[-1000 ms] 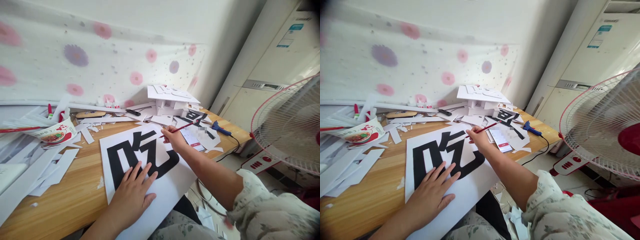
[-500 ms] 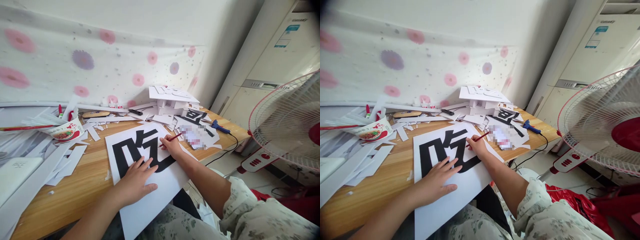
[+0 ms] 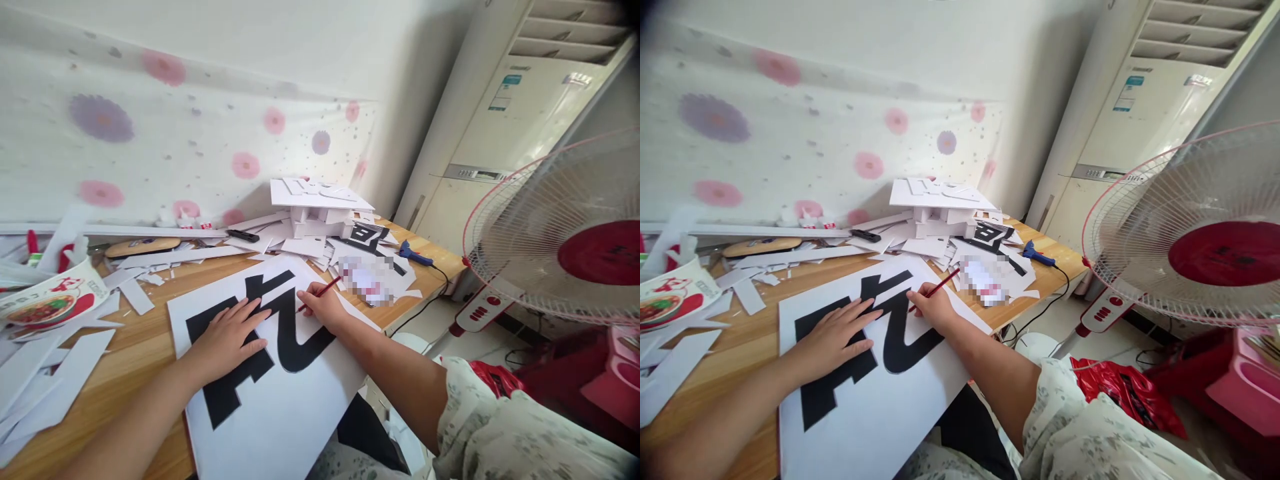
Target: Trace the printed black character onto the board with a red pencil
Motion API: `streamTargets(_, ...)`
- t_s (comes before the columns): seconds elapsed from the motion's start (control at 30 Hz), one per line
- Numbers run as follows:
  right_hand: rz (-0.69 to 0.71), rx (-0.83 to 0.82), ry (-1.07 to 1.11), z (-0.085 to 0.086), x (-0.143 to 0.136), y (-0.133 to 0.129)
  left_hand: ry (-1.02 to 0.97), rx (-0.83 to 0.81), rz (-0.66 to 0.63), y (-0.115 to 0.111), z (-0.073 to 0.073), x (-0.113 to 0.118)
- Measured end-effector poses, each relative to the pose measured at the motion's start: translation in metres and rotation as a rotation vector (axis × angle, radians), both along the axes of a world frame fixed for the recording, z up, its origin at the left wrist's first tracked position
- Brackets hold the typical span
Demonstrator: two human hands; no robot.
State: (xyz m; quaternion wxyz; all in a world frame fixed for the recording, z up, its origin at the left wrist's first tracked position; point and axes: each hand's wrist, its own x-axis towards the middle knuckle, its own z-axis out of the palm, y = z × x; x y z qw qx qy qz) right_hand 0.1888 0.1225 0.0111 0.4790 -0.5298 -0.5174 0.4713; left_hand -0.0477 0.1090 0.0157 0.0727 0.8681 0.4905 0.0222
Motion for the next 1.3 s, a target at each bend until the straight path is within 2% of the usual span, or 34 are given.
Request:
streamTargets(0.13, 0.008, -0.048, -0.007, 0.003, -0.001, 0.002, -0.001, 0.053, 0.002, -0.002, -0.009, -0.002)
streamTargets(0.33, 0.042, -0.163, -0.046, 0.019, -0.003, 0.013, -0.016, 0.042, 0.006, -0.005, -0.010, -0.001)
streamTargets(0.5, 0.118, -0.071, -0.096, 0.031, -0.033, 0.036, -0.029, 0.035, 0.007, -0.007, -0.008, 0.001)
streamTargets(0.67, 0.088, 0.042, -0.209, 0.011, -0.066, 0.055, -0.027, 0.034, -0.002, -0.009, -0.006, 0.002)
streamTargets(0.83, 0.047, 0.102, -0.298, -0.008, -0.069, 0.058, -0.027, 0.024, -0.006, -0.010, -0.006, 0.002)
streamTargets(1.3, 0.046, 0.176, -0.472, -0.004, -0.070, 0.055, 0.004, 0.063, 0.009, -0.011, -0.009, 0.003)
